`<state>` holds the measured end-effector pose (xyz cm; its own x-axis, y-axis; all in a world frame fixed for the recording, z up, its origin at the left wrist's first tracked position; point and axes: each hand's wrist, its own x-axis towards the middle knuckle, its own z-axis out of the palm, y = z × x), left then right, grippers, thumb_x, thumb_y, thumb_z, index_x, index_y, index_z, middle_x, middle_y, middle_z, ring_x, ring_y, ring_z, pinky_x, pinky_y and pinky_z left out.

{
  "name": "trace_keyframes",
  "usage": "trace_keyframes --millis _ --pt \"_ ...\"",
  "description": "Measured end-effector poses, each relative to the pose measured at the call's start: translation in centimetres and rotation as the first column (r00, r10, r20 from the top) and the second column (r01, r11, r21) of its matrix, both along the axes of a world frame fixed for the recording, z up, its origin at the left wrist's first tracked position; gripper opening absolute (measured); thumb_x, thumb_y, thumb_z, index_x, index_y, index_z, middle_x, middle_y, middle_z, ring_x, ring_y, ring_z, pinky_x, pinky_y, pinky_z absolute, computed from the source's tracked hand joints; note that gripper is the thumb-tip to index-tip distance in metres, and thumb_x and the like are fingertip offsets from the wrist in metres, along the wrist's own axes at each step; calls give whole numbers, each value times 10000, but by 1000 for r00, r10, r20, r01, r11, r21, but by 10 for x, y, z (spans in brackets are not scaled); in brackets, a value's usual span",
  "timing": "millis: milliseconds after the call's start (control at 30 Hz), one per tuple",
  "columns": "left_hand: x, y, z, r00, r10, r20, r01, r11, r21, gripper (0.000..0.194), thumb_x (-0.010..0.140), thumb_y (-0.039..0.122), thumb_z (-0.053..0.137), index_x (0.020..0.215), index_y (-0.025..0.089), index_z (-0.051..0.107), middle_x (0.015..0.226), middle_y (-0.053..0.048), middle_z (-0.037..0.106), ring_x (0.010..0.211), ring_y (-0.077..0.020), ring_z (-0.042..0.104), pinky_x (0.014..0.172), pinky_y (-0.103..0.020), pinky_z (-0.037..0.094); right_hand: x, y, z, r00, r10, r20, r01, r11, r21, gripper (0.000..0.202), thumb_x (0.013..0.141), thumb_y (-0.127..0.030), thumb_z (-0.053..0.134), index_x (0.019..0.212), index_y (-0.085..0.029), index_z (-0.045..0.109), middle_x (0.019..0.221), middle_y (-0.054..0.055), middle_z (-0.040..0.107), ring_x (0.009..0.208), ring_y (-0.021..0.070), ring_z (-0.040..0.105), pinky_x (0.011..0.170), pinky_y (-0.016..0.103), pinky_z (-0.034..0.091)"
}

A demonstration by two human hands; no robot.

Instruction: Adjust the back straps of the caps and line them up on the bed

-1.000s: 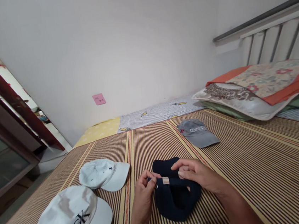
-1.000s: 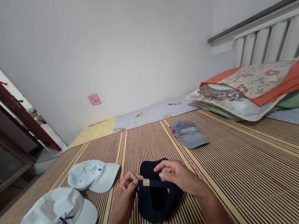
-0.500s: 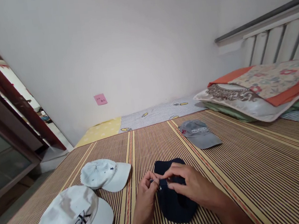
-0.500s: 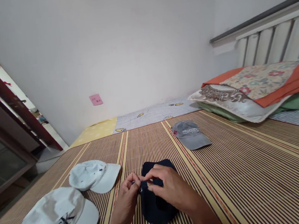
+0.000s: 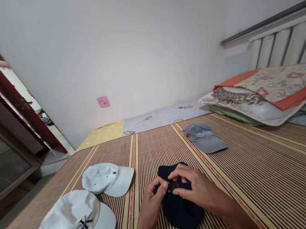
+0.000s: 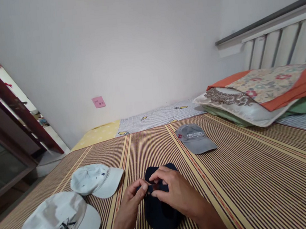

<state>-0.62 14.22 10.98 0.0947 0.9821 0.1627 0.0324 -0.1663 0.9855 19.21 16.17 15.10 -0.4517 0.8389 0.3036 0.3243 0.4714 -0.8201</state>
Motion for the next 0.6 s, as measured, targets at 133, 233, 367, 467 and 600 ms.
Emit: trace_keyframes --millis 133,233,367,467,600 --pt "0 2 -4 1000 16 21 -16 1000 -13 409 891 536 714 705 183 629 672 25 506 667 -132 404 632 -250 326 -1 -1 0 1000 30 1 -30 999 28 212 798 -79 729 927 -247 737 912 -23 682 858 158 619 776 292 430" --pt "1 3 -8 995 5 100 2 997 -74 417 861 564 739 725 186 625 653 35 503 587 -112 412 543 -233 342 -2 0 -1 999 49 -18 -48 998 49 274 799 -35 685 956 -251 747 922 -23 699 884 156 647 793 286 439" --pt "2 1 -8 983 -35 179 53 994 -95 431 838 565 766 720 193 585 661 45 472 565 -105 442 506 -224 407 -3 2 -5 998 54 -28 -52 997 55 315 793 -25 659 991 -249 755 968 -12 720 938 165 666 830 293 454" --pt "1 -1 -9 982 -85 171 100 992 -79 383 827 513 797 760 186 608 694 41 479 613 -109 458 534 -219 440 0 3 -7 999 11 -49 -9 1000 29 298 793 -57 663 1007 -246 750 1016 -2 744 980 180 677 871 310 468" --pt "1 2 -12 983 -70 171 84 994 -72 327 774 436 859 816 182 655 762 25 534 641 -104 466 525 -199 390 7 5 -7 996 -4 -92 0 999 -38 268 793 -91 645 995 -239 739 1012 3 759 958 188 689 880 326 492"
